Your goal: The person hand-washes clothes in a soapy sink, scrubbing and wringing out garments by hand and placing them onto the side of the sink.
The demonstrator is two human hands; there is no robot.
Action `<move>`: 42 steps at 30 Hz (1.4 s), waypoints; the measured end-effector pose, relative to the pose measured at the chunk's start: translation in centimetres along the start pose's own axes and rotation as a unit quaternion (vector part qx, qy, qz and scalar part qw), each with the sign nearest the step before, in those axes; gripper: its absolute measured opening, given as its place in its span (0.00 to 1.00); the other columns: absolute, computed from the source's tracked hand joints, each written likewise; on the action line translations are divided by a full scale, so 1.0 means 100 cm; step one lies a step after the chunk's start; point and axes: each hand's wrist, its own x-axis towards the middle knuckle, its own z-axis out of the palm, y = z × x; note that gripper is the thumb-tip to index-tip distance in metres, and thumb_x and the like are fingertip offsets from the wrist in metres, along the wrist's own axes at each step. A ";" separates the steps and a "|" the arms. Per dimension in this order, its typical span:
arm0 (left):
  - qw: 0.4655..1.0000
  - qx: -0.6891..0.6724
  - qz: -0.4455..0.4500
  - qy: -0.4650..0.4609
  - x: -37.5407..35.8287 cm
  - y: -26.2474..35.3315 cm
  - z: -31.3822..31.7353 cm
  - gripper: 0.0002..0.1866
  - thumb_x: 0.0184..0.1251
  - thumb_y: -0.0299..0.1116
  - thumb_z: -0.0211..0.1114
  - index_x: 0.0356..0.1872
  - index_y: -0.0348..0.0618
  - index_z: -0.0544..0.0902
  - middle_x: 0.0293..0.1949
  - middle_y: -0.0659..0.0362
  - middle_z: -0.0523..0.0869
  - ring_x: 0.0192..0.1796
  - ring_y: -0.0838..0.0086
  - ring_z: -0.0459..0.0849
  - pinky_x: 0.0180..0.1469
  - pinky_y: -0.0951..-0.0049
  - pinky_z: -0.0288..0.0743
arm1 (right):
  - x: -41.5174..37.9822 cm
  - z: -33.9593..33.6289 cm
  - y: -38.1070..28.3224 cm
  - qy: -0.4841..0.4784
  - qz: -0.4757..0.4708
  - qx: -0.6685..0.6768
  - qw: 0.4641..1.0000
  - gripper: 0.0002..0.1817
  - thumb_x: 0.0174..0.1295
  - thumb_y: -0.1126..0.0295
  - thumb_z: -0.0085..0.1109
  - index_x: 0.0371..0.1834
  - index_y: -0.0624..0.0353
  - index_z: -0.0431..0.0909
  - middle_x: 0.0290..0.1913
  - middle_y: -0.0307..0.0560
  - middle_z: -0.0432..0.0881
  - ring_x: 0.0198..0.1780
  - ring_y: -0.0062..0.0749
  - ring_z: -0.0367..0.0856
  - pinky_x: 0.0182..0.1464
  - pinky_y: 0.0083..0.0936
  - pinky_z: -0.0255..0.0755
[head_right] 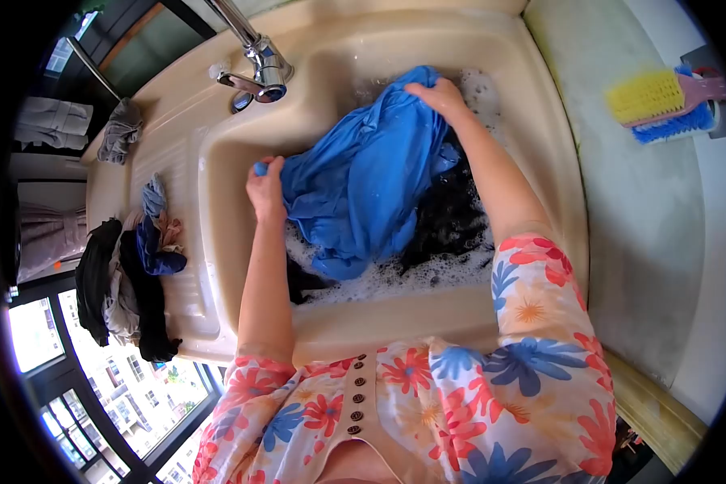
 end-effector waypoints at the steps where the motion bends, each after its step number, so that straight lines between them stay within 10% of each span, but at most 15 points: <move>1: 0.994 0.103 0.040 0.000 0.002 -0.012 0.001 0.24 0.45 0.36 0.71 0.43 0.31 0.78 0.36 0.52 0.83 0.37 0.67 0.80 0.42 0.72 0.73 | 0.001 0.000 0.008 -0.021 -0.003 0.202 0.979 0.38 0.40 0.41 0.62 0.42 0.69 0.77 0.38 0.65 0.80 0.37 0.48 0.83 0.40 0.31 0.76; 3: 0.938 0.313 0.105 -0.104 -0.038 0.006 0.032 0.30 0.41 0.38 0.73 0.46 0.31 0.76 0.40 0.51 0.83 0.41 0.65 0.81 0.46 0.70 0.73 | -0.010 0.055 0.007 0.105 0.027 -0.269 0.957 0.28 0.48 0.50 0.61 0.43 0.64 0.77 0.43 0.62 0.79 0.46 0.51 0.79 0.48 0.40 0.72; 5: 0.938 0.254 0.063 -0.226 -0.042 -0.014 0.047 0.33 0.39 0.37 0.73 0.50 0.32 0.74 0.40 0.51 0.83 0.43 0.65 0.80 0.48 0.71 0.73 | -0.033 0.083 -0.010 -0.042 -0.063 -0.331 0.941 0.26 0.41 0.55 0.62 0.42 0.61 0.78 0.43 0.60 0.79 0.46 0.52 0.78 0.49 0.41 0.71; 7: 0.948 0.036 -0.147 -0.279 -0.027 -0.005 0.026 0.31 0.39 0.27 0.68 0.52 0.32 0.73 0.43 0.52 0.82 0.45 0.68 0.79 0.49 0.69 0.73 | -0.039 0.060 -0.017 -0.142 -0.084 -0.333 0.928 0.25 0.39 0.55 0.63 0.40 0.59 0.79 0.42 0.60 0.79 0.45 0.51 0.78 0.49 0.40 0.72; 11: 0.904 -0.216 -0.295 -0.223 -0.016 0.011 0.001 0.27 0.51 0.39 0.67 0.52 0.39 0.74 0.48 0.54 0.79 0.47 0.65 0.78 0.53 0.65 0.71 | -0.005 0.026 0.006 -0.010 -0.107 0.058 0.992 0.31 0.34 0.52 0.68 0.44 0.57 0.79 0.44 0.57 0.80 0.46 0.43 0.80 0.47 0.31 0.74; 16: 0.836 -0.375 -0.338 -0.216 -0.032 0.019 0.024 0.33 0.61 0.61 0.50 0.55 0.43 0.71 0.53 0.56 0.76 0.57 0.65 0.72 0.63 0.60 0.60 | -0.120 0.118 -0.069 -0.042 -0.152 -0.089 0.983 0.24 0.41 0.54 0.67 0.41 0.54 0.79 0.41 0.52 0.79 0.43 0.45 0.78 0.46 0.33 0.72; 17: 0.657 -0.576 -0.213 -0.436 0.029 -0.087 0.023 0.29 0.64 0.59 0.47 0.53 0.45 0.73 0.50 0.55 0.78 0.52 0.64 0.75 0.60 0.59 0.65 | -0.148 0.131 -0.076 -0.017 -0.274 -0.110 0.955 0.24 0.38 0.54 0.68 0.40 0.52 0.78 0.41 0.49 0.76 0.46 0.45 0.76 0.48 0.34 0.72; 21: 0.833 -0.419 -0.258 -0.252 -0.031 -0.035 0.035 0.26 0.65 0.56 0.46 0.51 0.45 0.73 0.48 0.55 0.78 0.49 0.64 0.77 0.56 0.60 0.68 | -0.149 0.151 -0.079 0.055 -0.400 -0.075 0.912 0.20 0.39 0.55 0.67 0.34 0.53 0.79 0.39 0.52 0.77 0.44 0.49 0.77 0.45 0.37 0.72; 25: 0.877 -0.287 -0.358 -0.143 -0.064 0.050 0.053 0.15 0.66 0.39 0.51 0.40 0.37 0.78 0.39 0.54 0.81 0.42 0.68 0.79 0.47 0.69 0.73 | -0.055 0.126 -0.071 -0.023 -0.015 -0.161 0.987 0.25 0.45 0.49 0.62 0.41 0.55 0.79 0.36 0.57 0.81 0.40 0.53 0.79 0.43 0.41 0.72; 28: 0.963 -0.205 -0.140 -0.101 -0.035 0.042 0.027 0.11 0.56 0.31 0.59 0.35 0.33 0.80 0.31 0.57 0.82 0.33 0.72 0.79 0.39 0.68 0.73 | -0.043 0.065 -0.054 -0.013 -0.084 -0.232 0.969 0.30 0.42 0.45 0.63 0.42 0.57 0.79 0.42 0.56 0.80 0.44 0.48 0.79 0.47 0.38 0.73; 33: 0.895 -0.324 -0.241 -0.191 -0.005 0.007 -0.002 0.26 0.63 0.49 0.55 0.54 0.38 0.71 0.51 0.54 0.77 0.50 0.63 0.78 0.55 0.63 0.71 | 0.026 0.042 0.027 -0.039 -0.016 0.015 0.999 0.52 0.37 0.36 0.64 0.51 0.78 0.68 0.52 0.72 0.71 0.54 0.51 0.74 0.54 0.33 0.69; 37: 0.834 -0.381 -0.345 -0.199 -0.034 0.031 0.024 0.29 0.65 0.56 0.48 0.52 0.40 0.72 0.53 0.54 0.76 0.53 0.64 0.75 0.57 0.64 0.68 | -0.071 0.123 -0.033 -0.137 -0.127 -0.154 0.970 0.34 0.36 0.42 0.64 0.34 0.66 0.79 0.39 0.60 0.79 0.41 0.50 0.79 0.45 0.36 0.73; 38: 0.757 -0.474 -0.254 -0.371 -0.005 -0.027 0.014 0.27 0.67 0.55 0.47 0.53 0.41 0.72 0.51 0.55 0.76 0.53 0.65 0.74 0.58 0.64 0.68 | -0.112 0.132 -0.056 -0.069 -0.252 -0.102 0.960 0.30 0.37 0.46 0.65 0.35 0.62 0.79 0.41 0.56 0.78 0.44 0.48 0.77 0.46 0.37 0.72; 39: 0.806 -0.438 -0.118 -0.381 0.005 -0.056 0.019 0.26 0.66 0.53 0.48 0.52 0.41 0.72 0.49 0.55 0.77 0.51 0.65 0.76 0.55 0.66 0.71 | -0.142 0.141 -0.070 -0.001 -0.352 -0.062 0.934 0.27 0.36 0.50 0.66 0.36 0.59 0.79 0.44 0.53 0.77 0.48 0.46 0.75 0.47 0.37 0.72; 42: 0.927 -0.259 -0.207 -0.174 -0.034 -0.006 0.033 0.20 0.64 0.43 0.56 0.50 0.38 0.74 0.45 0.57 0.79 0.46 0.69 0.78 0.48 0.71 0.72 | -0.145 0.140 -0.076 0.078 -0.381 -0.061 0.919 0.25 0.37 0.52 0.66 0.36 0.58 0.77 0.40 0.53 0.76 0.45 0.47 0.76 0.45 0.38 0.73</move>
